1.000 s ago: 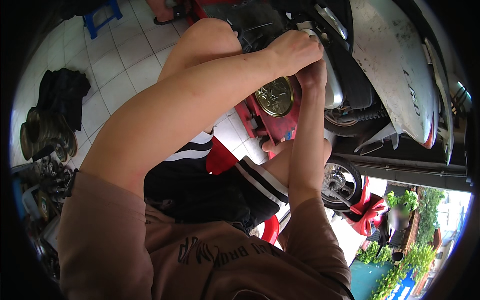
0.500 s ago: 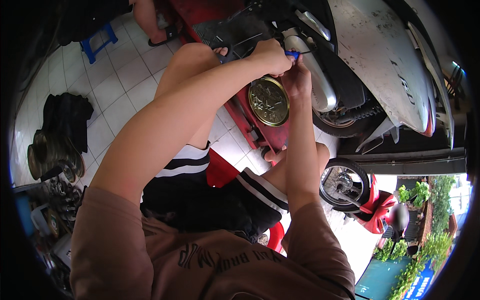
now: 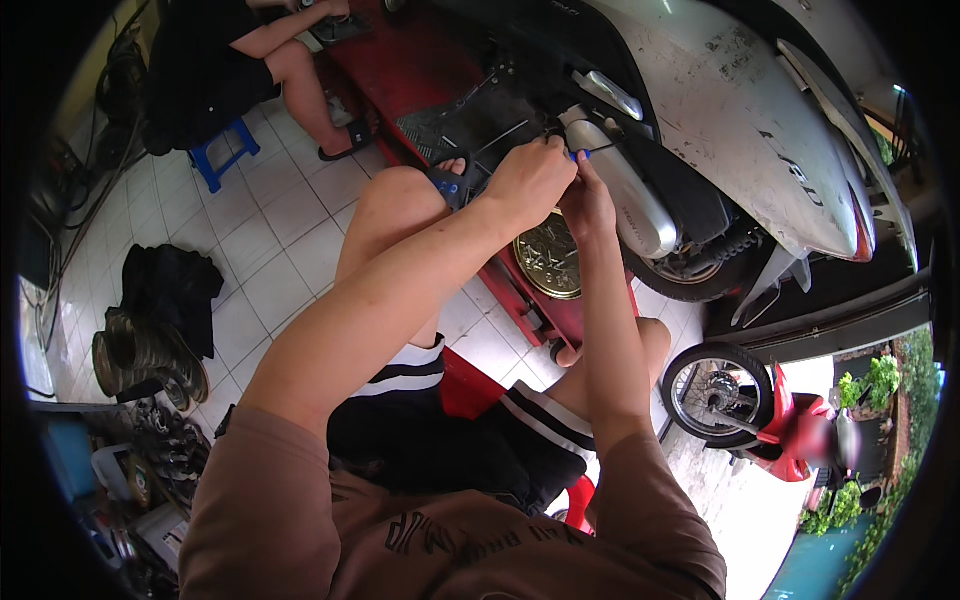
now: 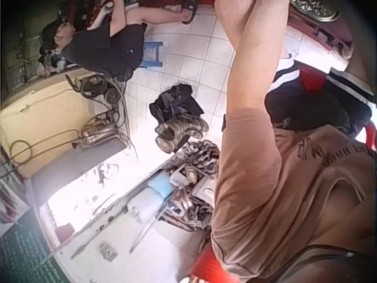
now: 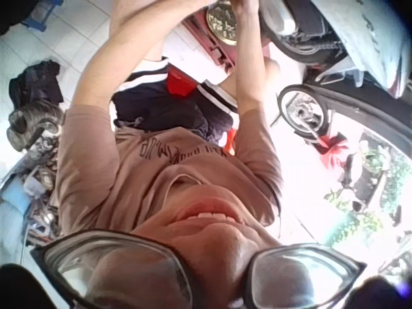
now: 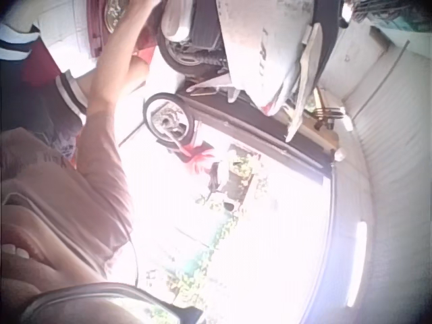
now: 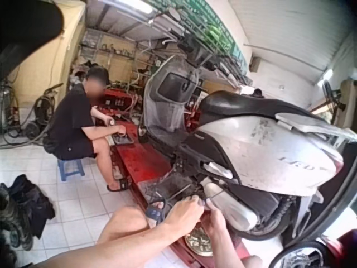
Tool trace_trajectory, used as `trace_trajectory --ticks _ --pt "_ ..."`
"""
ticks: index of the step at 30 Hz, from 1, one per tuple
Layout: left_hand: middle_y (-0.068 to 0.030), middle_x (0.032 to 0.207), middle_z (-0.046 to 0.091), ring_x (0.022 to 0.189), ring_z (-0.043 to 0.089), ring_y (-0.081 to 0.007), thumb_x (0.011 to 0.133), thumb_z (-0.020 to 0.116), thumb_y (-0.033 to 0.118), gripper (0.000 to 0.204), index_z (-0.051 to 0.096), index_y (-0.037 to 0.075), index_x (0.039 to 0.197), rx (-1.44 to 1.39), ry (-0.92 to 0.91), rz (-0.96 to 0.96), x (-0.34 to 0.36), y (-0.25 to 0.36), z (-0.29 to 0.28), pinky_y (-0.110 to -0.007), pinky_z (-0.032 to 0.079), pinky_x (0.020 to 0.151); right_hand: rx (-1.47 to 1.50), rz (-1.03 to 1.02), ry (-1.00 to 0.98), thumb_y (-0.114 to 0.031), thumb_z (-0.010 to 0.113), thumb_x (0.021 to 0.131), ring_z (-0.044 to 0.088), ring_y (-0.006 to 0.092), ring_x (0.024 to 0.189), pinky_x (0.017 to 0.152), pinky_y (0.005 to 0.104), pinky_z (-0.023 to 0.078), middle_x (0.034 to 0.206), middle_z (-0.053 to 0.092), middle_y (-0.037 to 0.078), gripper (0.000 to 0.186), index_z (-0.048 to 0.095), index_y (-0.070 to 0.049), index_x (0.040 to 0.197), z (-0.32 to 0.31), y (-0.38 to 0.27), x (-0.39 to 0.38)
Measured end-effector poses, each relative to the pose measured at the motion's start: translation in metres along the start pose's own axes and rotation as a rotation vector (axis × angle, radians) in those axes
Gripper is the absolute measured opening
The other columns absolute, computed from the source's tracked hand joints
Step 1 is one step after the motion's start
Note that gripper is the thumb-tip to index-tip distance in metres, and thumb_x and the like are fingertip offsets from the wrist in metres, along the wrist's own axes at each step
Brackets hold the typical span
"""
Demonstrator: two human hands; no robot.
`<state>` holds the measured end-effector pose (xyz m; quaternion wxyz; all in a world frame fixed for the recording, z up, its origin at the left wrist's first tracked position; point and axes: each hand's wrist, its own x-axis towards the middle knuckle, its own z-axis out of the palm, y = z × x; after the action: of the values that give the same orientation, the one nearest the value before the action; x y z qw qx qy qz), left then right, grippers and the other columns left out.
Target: The person uses a screwdriver to loosen and remove screws from the side panel of a white motorcycle. They place the removed screws into a small metal tray on the floor and continue to work on the motorcycle's engine area.
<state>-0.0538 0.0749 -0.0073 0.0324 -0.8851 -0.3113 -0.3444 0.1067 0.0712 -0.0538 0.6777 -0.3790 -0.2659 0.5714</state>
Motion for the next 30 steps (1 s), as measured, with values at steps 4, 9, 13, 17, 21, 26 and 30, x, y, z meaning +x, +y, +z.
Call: trace_trajectory --ticks 4,9,13,17,21,26,30 --pt "-0.0238 0.085 0.062 0.084 0.063 -0.0409 0.078 0.071 0.014 0.022 0.063 -0.005 0.085 -0.429 0.003 -0.323 0.0 -0.004 -0.005 -0.045 0.051 0.072 0.093 0.037 -0.094 -0.019 0.059 0.091 0.059 0.016 0.08 0.079 0.032 0.047 0.087 0.064 0.006 0.013 0.056 -0.007 0.092 -0.006 -0.002 0.006" --pt "-0.0057 0.058 0.054 0.04 0.046 -0.0089 0.097 0.034 0.054 0.061 0.058 0.003 0.075 -1.211 -0.435 -1.019 0.014 -0.008 0.005 -0.025 0.033 0.032 0.055 0.053 -0.091 -0.019 0.06 0.091 0.057 0.0176 0.078 0.075 0.0325 0.046 0.082 0.06 0.005 0.013 0.055 -0.007 0.089 -0.016 -0.003 0.009" --pt "-0.0013 0.06 0.048 0.043 0.033 -0.0062 0.101 0.029 0.048 0.056 0.055 0.004 0.077 -1.583 -0.502 -1.113 0.014 -0.014 0.005 -0.021 0.026 0.036 0.011 0.016 -0.172 -0.022 0.058 0.093 0.057 0.018 0.078 0.074 0.0325 0.047 0.086 0.06 0.006 0.016 0.054 -0.007 0.093 -0.006 -0.008 -0.002" --pt "-0.0033 0.066 0.049 0.049 0.033 -0.0078 0.099 0.022 0.055 0.065 0.053 0.0 0.084 -1.742 -0.769 -1.199 0.019 -0.01 -0.008 -0.02 0.027 0.04 -0.03 0.044 -0.088 -0.03 0.059 0.092 0.054 0.0159 0.073 0.062 0.031 0.041 0.082 0.059 0.003 0.021 0.058 -0.009 0.093 -0.024 -0.009 0.002" --pt "-0.0002 0.065 0.041 0.048 0.028 -0.0068 0.098 0.017 0.058 0.066 0.048 0.002 0.085 -1.91 -0.83 -1.193 0.015 -0.016 0.003 -0.018 0.024 0.039 -0.075 0.087 -0.129 -0.033 0.057 0.094 0.052 0.0136 0.072 0.064 0.0281 0.041 0.082 0.056 0.001 0.024 0.057 -0.009 0.094 -0.012 -0.01 -0.005" --pt "0.0024 0.063 0.036 0.047 0.027 -0.0046 0.098 0.024 0.057 0.059 0.046 0.004 0.083 -2.048 -0.783 -1.225 0.017 -0.023 0.015 -0.018 0.022 0.039 -0.072 0.081 -0.108 -0.035 0.055 0.094 0.054 0.0126 0.077 0.073 0.0281 0.046 0.085 0.059 0.001 0.028 0.057 -0.008 0.098 -0.01 -0.006 -0.008" --pt "0.0017 0.064 0.04 0.047 0.029 -0.0042 0.098 0.036 0.052 0.051 0.049 0.005 0.083 -1.962 -0.7 -1.151 0.017 -0.02 0.012 -0.019 0.023 0.039 -0.072 0.097 -0.126 -0.037 0.055 0.095 0.056 0.0125 0.08 0.075 0.0285 0.046 0.088 0.061 0.002 0.03 0.058 -0.007 0.099 -0.013 -0.006 -0.009"
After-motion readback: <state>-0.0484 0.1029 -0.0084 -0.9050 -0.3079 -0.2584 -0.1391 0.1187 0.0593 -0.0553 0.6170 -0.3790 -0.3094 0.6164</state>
